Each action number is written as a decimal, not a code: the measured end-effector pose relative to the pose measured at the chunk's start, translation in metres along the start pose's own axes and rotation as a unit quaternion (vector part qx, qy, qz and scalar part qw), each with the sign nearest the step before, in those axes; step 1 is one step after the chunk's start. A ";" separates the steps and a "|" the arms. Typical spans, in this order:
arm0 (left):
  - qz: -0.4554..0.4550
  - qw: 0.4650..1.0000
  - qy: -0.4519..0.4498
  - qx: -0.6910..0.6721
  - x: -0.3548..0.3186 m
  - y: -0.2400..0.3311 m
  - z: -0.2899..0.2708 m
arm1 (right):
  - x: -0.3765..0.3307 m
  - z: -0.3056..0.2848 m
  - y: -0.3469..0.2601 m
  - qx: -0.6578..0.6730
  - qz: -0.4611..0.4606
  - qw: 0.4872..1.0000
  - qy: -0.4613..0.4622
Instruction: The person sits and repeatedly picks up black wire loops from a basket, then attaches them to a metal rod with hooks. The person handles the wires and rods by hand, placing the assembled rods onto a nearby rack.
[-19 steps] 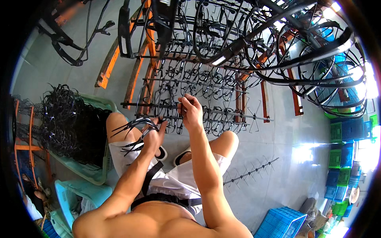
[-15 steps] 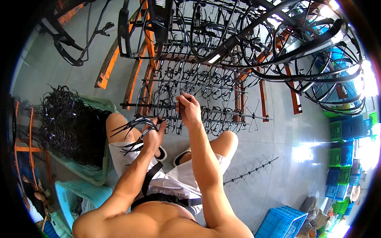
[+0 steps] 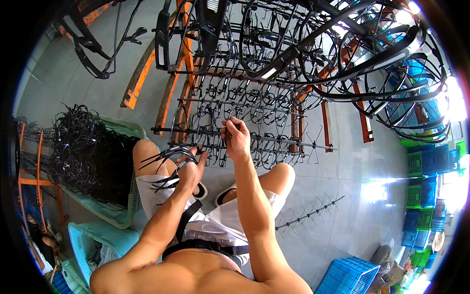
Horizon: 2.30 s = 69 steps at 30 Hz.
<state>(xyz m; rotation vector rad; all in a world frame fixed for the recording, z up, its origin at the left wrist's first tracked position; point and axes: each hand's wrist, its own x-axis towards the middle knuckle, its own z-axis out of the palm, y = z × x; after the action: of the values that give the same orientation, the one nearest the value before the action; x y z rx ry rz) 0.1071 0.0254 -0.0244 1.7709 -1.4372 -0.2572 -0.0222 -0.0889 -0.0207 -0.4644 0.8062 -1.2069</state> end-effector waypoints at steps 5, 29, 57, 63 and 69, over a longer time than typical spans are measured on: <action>0.021 0.998 0.037 0.038 -0.002 -0.008 0.007 | -0.013 0.006 -0.009 -0.022 0.013 1.000 0.013; 0.047 0.997 0.059 0.030 0.004 -0.008 0.014 | -0.030 0.013 -0.033 -0.122 0.083 0.989 0.023; -0.184 0.674 -0.222 -0.680 -0.038 0.032 -0.095 | -0.156 0.030 -0.024 -0.221 0.106 0.961 -0.127; -0.122 0.779 -0.190 -0.585 -0.051 0.028 -0.094 | -0.169 -0.007 -0.115 -0.015 -0.054 0.998 -0.031; 0.023 0.975 -0.105 -0.193 -0.034 0.056 -0.021 | -0.110 -0.017 -0.149 0.023 -0.153 0.986 -0.053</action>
<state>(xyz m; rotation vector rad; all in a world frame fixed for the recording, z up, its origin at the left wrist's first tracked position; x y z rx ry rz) 0.0686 0.0648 0.0172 1.4235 -1.4571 -0.6694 -0.1449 -0.0304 0.1065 -0.6258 0.6283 -1.4690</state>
